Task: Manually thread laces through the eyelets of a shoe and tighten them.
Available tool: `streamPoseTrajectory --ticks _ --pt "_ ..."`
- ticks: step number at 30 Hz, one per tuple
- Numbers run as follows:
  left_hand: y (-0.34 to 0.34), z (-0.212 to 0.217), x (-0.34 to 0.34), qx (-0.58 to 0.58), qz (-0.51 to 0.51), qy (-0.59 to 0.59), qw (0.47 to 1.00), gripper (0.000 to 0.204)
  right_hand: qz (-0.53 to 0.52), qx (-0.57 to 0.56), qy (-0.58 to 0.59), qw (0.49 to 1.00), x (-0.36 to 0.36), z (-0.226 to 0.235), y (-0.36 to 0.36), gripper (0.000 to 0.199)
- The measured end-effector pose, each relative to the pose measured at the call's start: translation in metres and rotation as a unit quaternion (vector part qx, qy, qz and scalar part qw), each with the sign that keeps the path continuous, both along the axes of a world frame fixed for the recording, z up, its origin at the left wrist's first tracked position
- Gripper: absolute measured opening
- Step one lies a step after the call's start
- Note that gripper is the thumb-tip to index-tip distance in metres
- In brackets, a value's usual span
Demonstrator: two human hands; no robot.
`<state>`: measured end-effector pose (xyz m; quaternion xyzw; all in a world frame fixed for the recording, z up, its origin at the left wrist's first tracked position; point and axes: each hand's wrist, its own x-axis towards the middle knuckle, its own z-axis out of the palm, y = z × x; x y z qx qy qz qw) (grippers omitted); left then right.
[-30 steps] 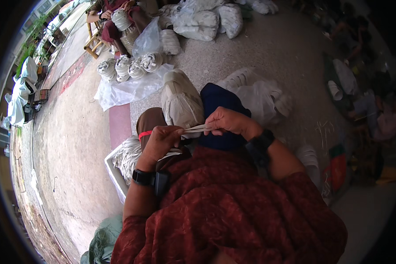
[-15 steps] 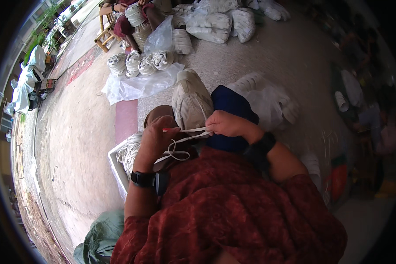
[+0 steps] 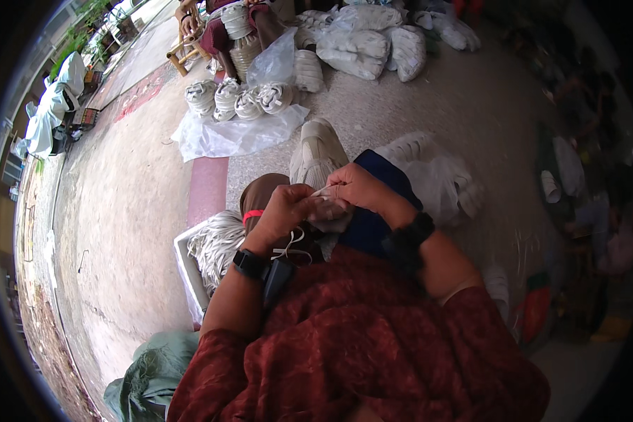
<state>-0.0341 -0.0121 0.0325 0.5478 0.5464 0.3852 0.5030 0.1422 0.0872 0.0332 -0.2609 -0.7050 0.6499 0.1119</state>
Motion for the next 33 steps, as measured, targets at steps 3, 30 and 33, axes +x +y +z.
streamPoseTrajectory --ticks 3,30,33 --pt "0.018 -0.02 -0.005 0.022 0.125 -0.059 0.99 0.016 -0.107 0.052 0.022 0.993 -0.012 -0.022 0.02 0.014" --pt "0.036 -0.045 -0.015 -0.04 0.233 -0.101 0.966 0.018 -0.23 -0.011 -0.005 0.973 -0.039 -0.053 0.043 0.016" --pt "0.038 -0.035 -0.011 -0.023 0.224 -0.037 0.974 0.02 -0.23 -0.006 -0.004 0.973 -0.036 -0.058 0.045 0.015"
